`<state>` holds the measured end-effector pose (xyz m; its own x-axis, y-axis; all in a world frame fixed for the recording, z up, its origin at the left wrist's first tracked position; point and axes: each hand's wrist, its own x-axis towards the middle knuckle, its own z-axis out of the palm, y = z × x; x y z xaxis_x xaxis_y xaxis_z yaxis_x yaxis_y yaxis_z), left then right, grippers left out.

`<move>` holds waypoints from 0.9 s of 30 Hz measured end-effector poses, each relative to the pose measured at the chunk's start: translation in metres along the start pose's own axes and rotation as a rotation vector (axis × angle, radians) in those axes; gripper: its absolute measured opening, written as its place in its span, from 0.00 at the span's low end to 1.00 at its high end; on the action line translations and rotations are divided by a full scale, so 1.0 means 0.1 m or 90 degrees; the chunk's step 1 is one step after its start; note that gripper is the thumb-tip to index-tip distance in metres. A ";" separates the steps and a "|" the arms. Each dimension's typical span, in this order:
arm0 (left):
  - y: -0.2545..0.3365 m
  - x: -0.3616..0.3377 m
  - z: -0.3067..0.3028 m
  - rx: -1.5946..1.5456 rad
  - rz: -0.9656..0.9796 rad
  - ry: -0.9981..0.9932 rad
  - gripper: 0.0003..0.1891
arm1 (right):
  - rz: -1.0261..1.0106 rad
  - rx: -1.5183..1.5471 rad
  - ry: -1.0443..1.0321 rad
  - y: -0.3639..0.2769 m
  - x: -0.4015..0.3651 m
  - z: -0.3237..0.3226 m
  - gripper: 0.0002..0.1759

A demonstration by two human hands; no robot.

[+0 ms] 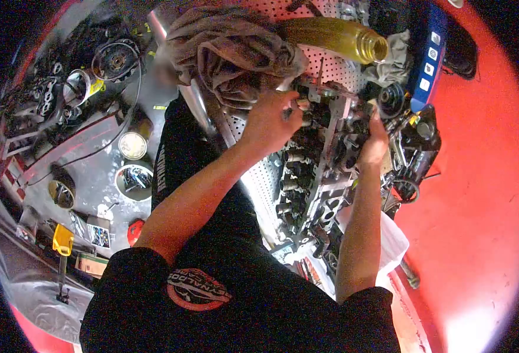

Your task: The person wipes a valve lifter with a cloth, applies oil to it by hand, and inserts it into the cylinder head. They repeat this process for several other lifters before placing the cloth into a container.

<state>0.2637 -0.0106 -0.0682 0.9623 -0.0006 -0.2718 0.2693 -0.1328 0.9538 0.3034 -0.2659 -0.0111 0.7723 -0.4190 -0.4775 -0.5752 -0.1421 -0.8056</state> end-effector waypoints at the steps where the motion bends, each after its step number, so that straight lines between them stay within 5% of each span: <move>1: -0.01 0.00 0.03 -0.004 0.036 -0.016 0.18 | -0.003 0.015 -0.004 0.01 -0.01 0.01 0.27; 5: -0.02 0.02 0.17 0.014 0.153 -0.083 0.18 | 0.076 0.078 -0.001 -0.12 -0.13 0.17 0.24; 10: -0.01 0.10 0.30 0.074 0.191 -0.126 0.18 | -0.038 -0.037 0.049 0.04 0.03 0.01 0.23; 16: -0.12 0.18 0.35 -0.080 0.168 -0.096 0.15 | -0.031 -0.074 0.070 0.10 0.07 -0.07 0.23; 22: -0.11 0.21 0.33 -0.192 0.004 -0.165 0.14 | -0.032 -0.110 0.066 0.10 0.06 -0.08 0.27; 25: -0.12 0.18 0.35 -0.158 0.130 -0.080 0.11 | -0.101 -0.159 0.092 0.11 0.05 -0.07 0.24; 27: -0.13 0.22 0.36 -0.176 0.080 -0.105 0.10 | -0.134 -0.192 0.088 0.13 0.07 -0.07 0.22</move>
<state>0.2796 -0.0445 -0.0911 0.9758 -0.1630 -0.1456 0.1705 0.1514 0.9736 0.2999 -0.2773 -0.0224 0.8497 -0.4672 -0.2443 -0.4776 -0.4861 -0.7318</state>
